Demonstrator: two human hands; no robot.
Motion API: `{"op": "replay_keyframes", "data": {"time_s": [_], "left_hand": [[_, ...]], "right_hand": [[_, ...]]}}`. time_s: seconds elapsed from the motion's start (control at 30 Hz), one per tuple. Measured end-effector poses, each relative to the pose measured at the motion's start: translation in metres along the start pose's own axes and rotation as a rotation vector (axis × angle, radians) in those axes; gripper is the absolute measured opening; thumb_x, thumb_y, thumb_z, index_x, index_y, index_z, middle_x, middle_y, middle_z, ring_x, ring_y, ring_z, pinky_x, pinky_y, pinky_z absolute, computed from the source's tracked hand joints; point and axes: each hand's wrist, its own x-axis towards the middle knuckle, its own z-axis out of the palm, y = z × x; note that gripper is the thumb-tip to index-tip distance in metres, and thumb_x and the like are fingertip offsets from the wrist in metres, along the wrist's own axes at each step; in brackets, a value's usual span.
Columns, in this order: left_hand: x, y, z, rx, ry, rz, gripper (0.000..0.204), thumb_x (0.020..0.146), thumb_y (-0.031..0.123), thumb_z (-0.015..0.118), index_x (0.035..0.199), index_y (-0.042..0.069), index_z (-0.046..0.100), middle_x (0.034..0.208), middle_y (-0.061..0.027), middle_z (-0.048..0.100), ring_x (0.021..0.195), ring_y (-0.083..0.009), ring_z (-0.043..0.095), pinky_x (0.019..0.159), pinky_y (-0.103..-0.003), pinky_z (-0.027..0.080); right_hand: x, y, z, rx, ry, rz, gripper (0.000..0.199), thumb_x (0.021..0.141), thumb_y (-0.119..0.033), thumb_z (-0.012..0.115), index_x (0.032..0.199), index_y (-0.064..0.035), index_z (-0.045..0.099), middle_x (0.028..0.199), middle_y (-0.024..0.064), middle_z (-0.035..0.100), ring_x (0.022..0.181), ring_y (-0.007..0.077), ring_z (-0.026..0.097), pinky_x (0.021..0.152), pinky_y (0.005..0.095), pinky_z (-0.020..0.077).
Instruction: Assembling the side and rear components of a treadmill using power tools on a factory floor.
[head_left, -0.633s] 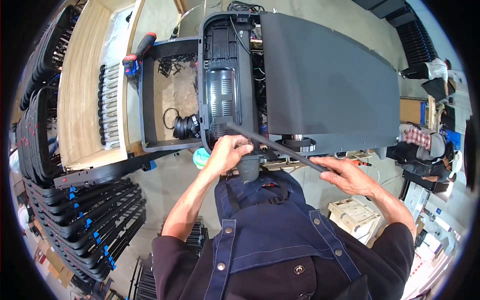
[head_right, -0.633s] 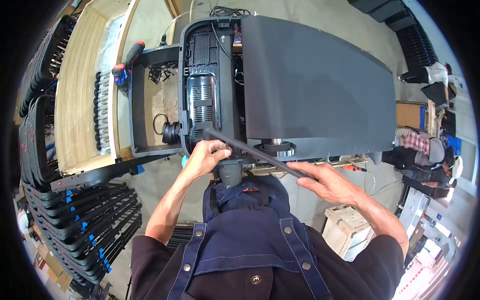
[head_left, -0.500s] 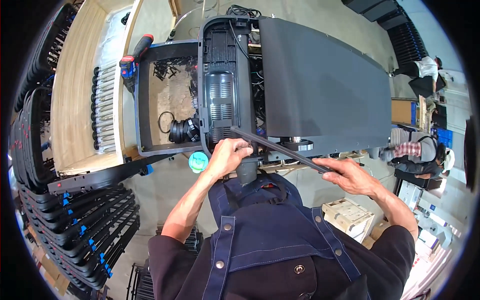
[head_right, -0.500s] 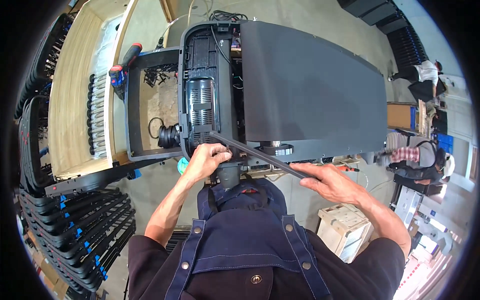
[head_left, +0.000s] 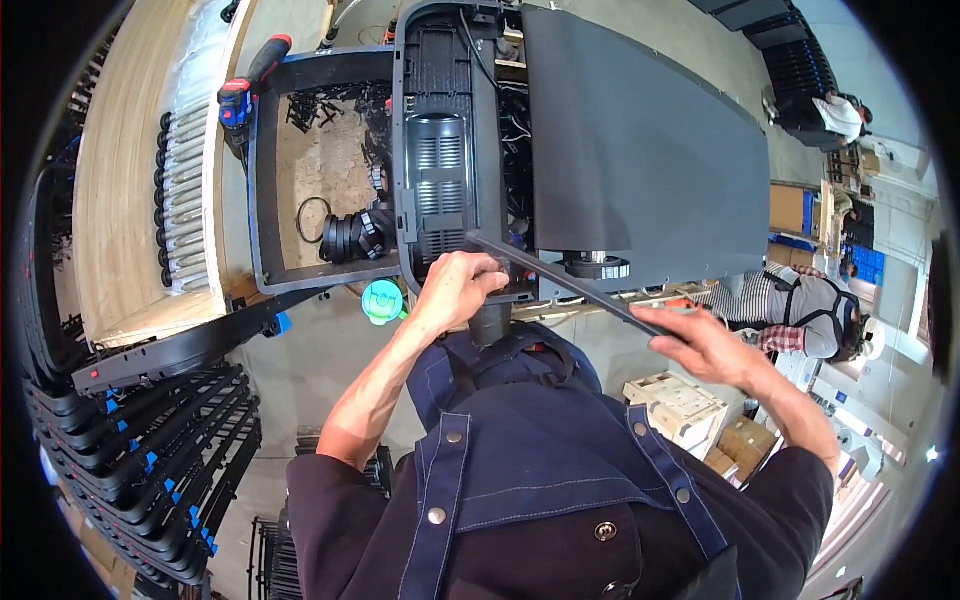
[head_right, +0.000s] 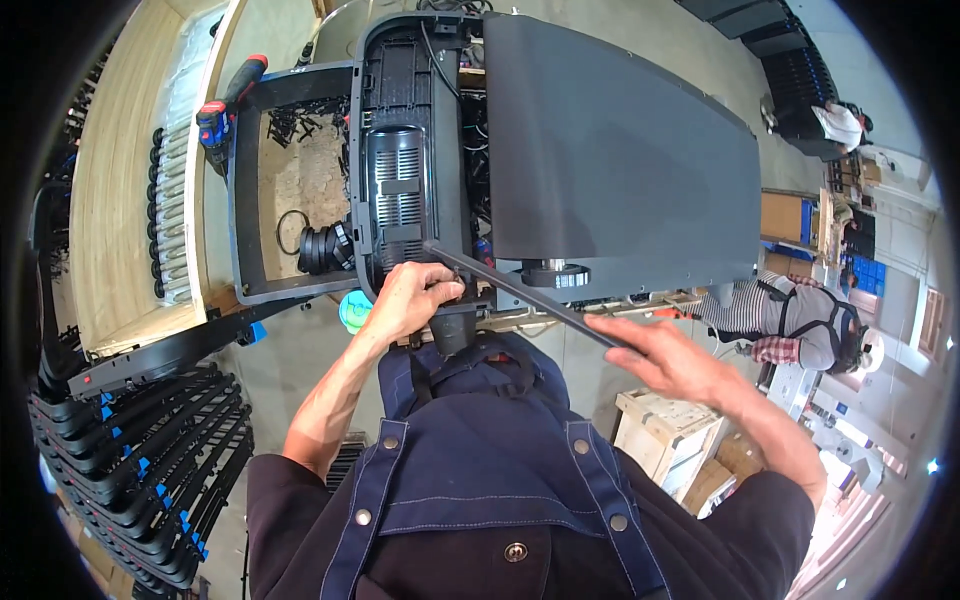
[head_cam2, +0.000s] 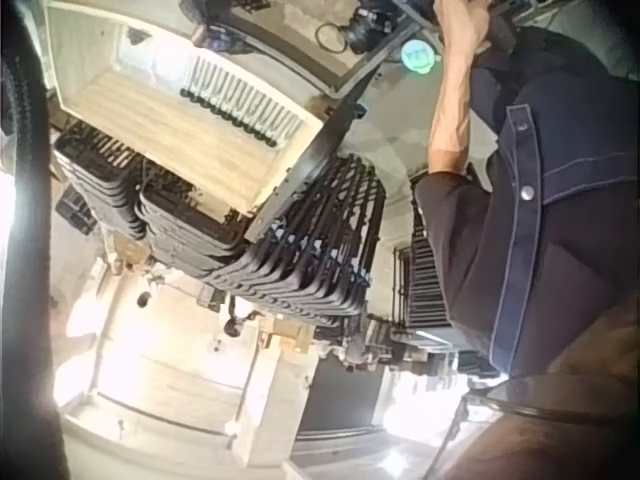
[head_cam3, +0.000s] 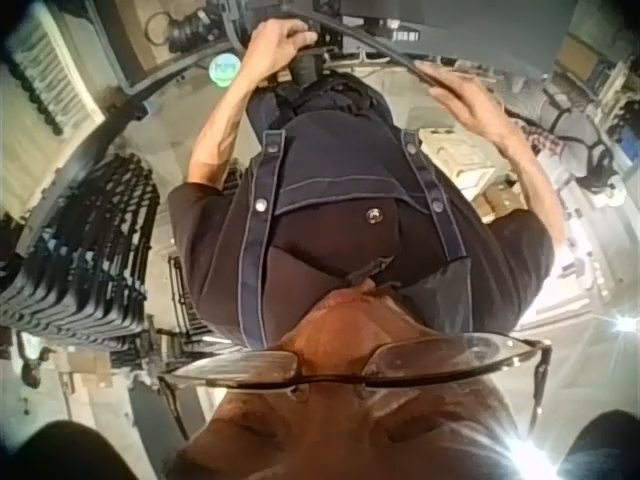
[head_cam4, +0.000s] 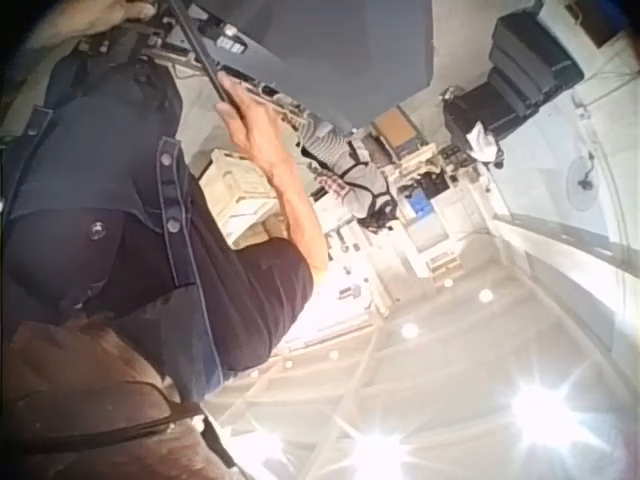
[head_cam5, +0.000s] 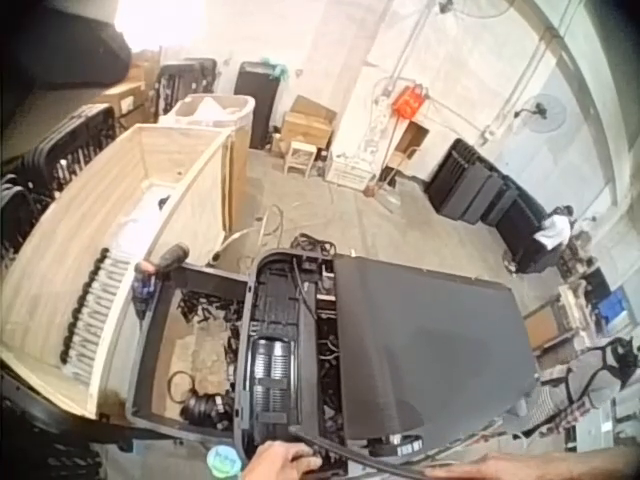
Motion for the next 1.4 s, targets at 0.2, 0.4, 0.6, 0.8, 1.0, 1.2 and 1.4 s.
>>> {"op": "replay_keyframes", "data": {"time_s": [0.2,0.4,0.6,0.8,1.0,1.2,1.4], "left_hand": [[0.0,-0.005,0.005,-0.147,0.044,-0.043,0.02,0.089,0.014,0.069,0.101,-0.002,0.073,0.083,-0.0203,0.07,0.079,-0.0298,0.071,0.075,-0.039,0.053],[-0.004,-0.004,0.005,-0.034,0.0,0.027,0.021,0.09,0.014,0.068,0.101,-0.003,0.072,0.083,-0.0206,0.071,0.081,-0.0311,0.072,0.076,-0.039,0.053],[-0.006,0.004,0.002,-0.057,-0.006,-0.009,0.022,0.089,0.014,0.069,0.103,-0.003,0.072,0.086,-0.0212,0.071,0.083,-0.0309,0.072,0.076,-0.04,0.053],[-0.007,-0.005,0.006,-0.034,0.032,0.001,0.025,0.089,0.015,0.069,0.106,-0.003,0.073,0.086,-0.0216,0.072,0.084,-0.0308,0.073,0.077,-0.04,0.053],[-0.009,0.004,0.008,-0.017,0.014,-0.062,0.025,0.089,0.017,0.07,0.106,-0.001,0.074,0.086,-0.0224,0.072,0.082,-0.0322,0.073,0.075,-0.041,0.053],[-0.009,0.0,0.012,-0.006,0.066,0.007,0.024,0.088,0.018,0.072,0.102,-0.001,0.075,0.082,-0.0221,0.071,0.079,-0.0349,0.072,0.074,-0.042,0.054],[-0.011,-0.004,0.015,0.003,0.047,0.015,0.025,0.088,0.02,0.072,0.102,0.0,0.075,0.081,-0.0209,0.072,0.076,-0.0324,0.072,0.073,-0.04,0.054]], "right_hand": [[0.007,-0.014,-0.02,0.29,0.309,0.288,0.051,0.103,-0.024,0.061,0.149,-0.0064,0.048,0.114,0.0064,0.065,0.09,0.0153,0.06,0.082,0.0303,0.049],[0.004,-0.013,-0.006,0.306,0.161,0.208,0.051,0.101,-0.026,0.063,0.147,-0.0074,0.051,0.118,0.0084,0.066,0.09,0.0137,0.06,0.081,0.0311,0.0494],[-0.003,0.001,0.011,0.086,0.002,0.074,0.05,0.101,-0.022,0.062,0.148,-0.0085,0.049,0.13,0.0134,0.066,0.098,0.0229,0.067,0.089,0.0372,0.0499],[-0.007,-0.007,0.012,0.196,0.151,0.128,0.05,0.101,-0.018,0.06,0.148,-0.0059,0.047,0.135,0.0188,0.063,0.11,0.0308,0.066,0.098,0.0357,0.0484],[-0.006,-0.002,0.025,0.021,-0.058,0.1,0.048,0.102,-0.012,0.059,0.147,-0.001,0.048,0.14,0.0186,0.06,0.12,0.027,0.064,0.102,0.0396,0.0495],[-0.011,0.008,0.041,-0.018,0.161,-0.065,0.046,0.102,-0.009,0.056,0.147,-0.0003,0.048,0.145,0.0189,0.056,0.124,0.0302,0.063,0.104,0.0401,0.0485],[-0.012,-0.002,0.038,0.219,0.318,0.161,0.047,0.101,-0.01,0.058,0.146,-0.0002,0.048,0.147,0.0191,0.054,0.131,0.0302,0.057,0.109,0.0394,0.0446]]}}
